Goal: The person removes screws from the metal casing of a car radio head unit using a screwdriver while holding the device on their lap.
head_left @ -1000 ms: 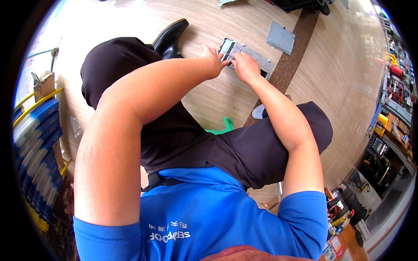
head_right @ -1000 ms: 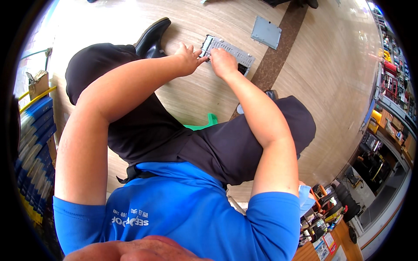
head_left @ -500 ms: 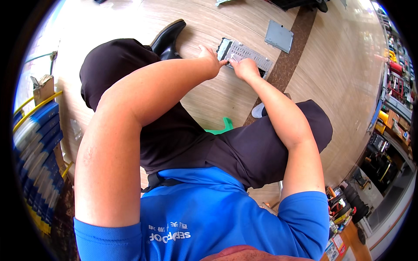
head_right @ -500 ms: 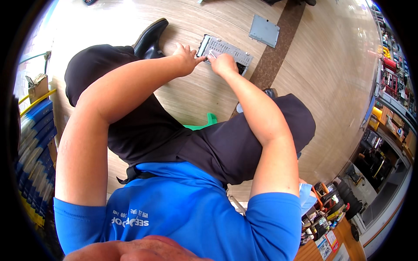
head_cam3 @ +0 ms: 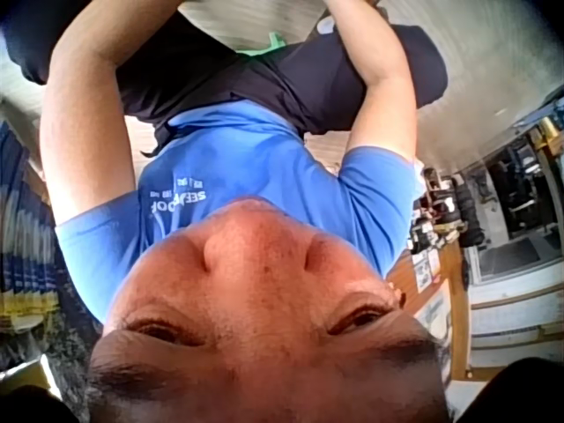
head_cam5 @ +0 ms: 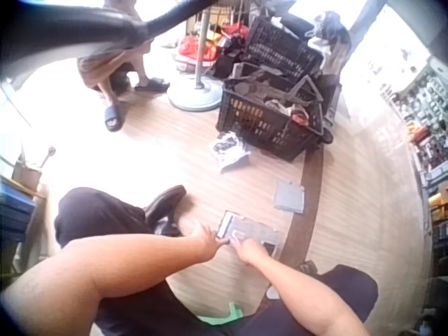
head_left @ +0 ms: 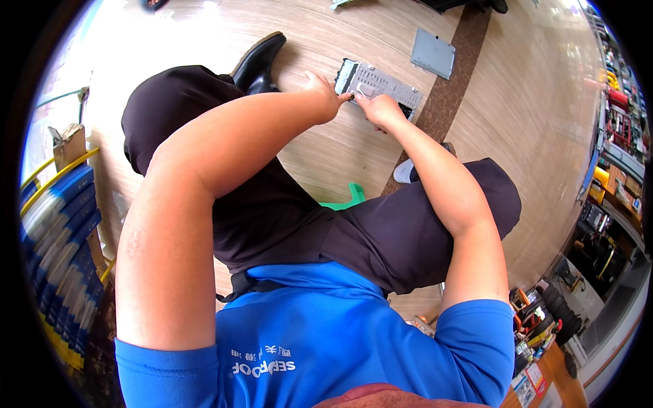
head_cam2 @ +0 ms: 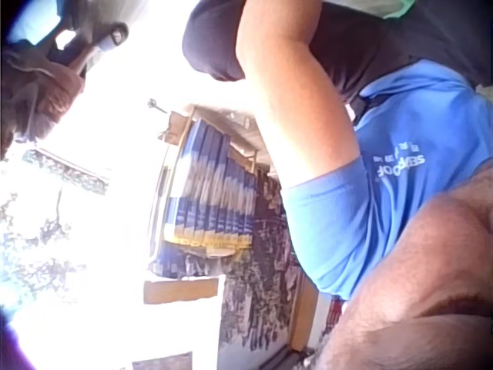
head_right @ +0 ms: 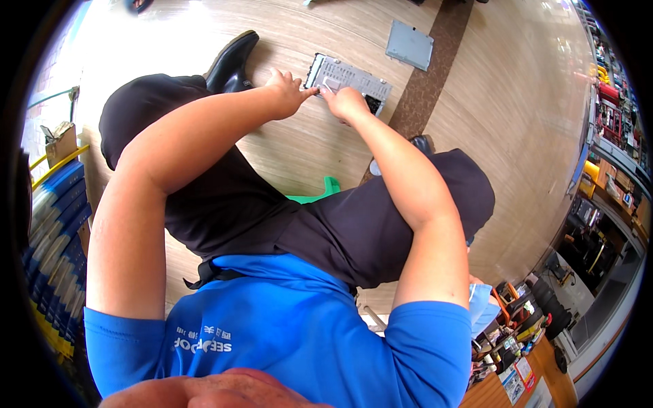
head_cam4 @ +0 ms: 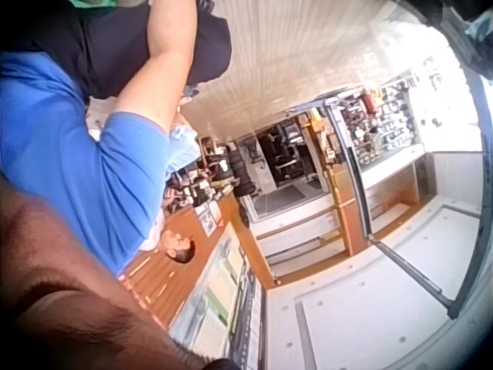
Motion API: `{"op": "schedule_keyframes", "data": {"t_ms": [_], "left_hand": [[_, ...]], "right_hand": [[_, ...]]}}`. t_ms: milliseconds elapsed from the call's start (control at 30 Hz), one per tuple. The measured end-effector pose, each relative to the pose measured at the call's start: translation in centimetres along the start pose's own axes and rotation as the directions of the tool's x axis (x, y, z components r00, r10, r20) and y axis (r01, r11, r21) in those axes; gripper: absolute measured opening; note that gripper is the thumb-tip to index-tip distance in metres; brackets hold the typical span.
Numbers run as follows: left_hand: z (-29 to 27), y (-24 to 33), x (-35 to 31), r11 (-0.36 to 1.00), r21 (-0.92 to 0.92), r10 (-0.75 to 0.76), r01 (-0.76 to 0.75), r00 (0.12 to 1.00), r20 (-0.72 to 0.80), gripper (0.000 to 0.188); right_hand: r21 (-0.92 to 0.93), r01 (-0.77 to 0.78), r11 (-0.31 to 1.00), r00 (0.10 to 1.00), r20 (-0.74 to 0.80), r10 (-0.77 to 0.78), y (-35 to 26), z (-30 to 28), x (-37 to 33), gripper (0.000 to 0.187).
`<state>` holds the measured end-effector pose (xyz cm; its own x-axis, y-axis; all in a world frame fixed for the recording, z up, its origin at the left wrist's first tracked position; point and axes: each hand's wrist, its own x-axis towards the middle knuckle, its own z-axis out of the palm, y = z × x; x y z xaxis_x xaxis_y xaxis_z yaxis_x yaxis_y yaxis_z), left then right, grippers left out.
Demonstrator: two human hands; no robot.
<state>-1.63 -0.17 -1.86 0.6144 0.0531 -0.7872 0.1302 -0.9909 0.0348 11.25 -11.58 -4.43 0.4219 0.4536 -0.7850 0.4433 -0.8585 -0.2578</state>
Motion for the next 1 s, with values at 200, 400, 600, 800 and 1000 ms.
{"op": "schedule_keyframes", "data": {"t_ms": [200, 400, 600, 800, 1000], "left_hand": [[0.1, 0.2, 0.0, 0.999, 0.045, 0.012, -0.011, 0.999, -0.032, 0.068], [0.6, 0.5, -0.3, 0.998, 0.053, 0.055, -0.047, 0.986, -0.155, 0.061], [0.6, 0.3, -1.1, 0.996, 0.035, 0.091, -0.086, 0.976, -0.199, 0.06], [0.6, 0.1, -1.2, 0.989, 0.035, 0.146, -0.141, 0.959, -0.242, 0.058], [1.2, 0.3, -0.4, 0.989, 0.04, 0.145, -0.139, 0.95, -0.278, 0.055]], "right_hand": [[-0.121, 0.154, 0.981, 0.979, -0.116, -0.168, 1.3, -0.1, -0.7, 0.058], [-0.352, 0.284, 0.892, 0.926, -0.14, -0.35, 2.3, -0.2, -1.8, 0.026], [-0.39, 0.278, 0.878, 0.926, -0.133, -0.353, 2.8, -1.6, -4.2, 0.022], [-0.291, 0.357, 0.888, 0.878, -0.219, -0.425, 2.7, -2.4, -6.0, 0.029], [-0.342, 0.426, 0.837, 0.851, -0.162, -0.5, 1.8, -2.0, -6.8, 0.03]]}}
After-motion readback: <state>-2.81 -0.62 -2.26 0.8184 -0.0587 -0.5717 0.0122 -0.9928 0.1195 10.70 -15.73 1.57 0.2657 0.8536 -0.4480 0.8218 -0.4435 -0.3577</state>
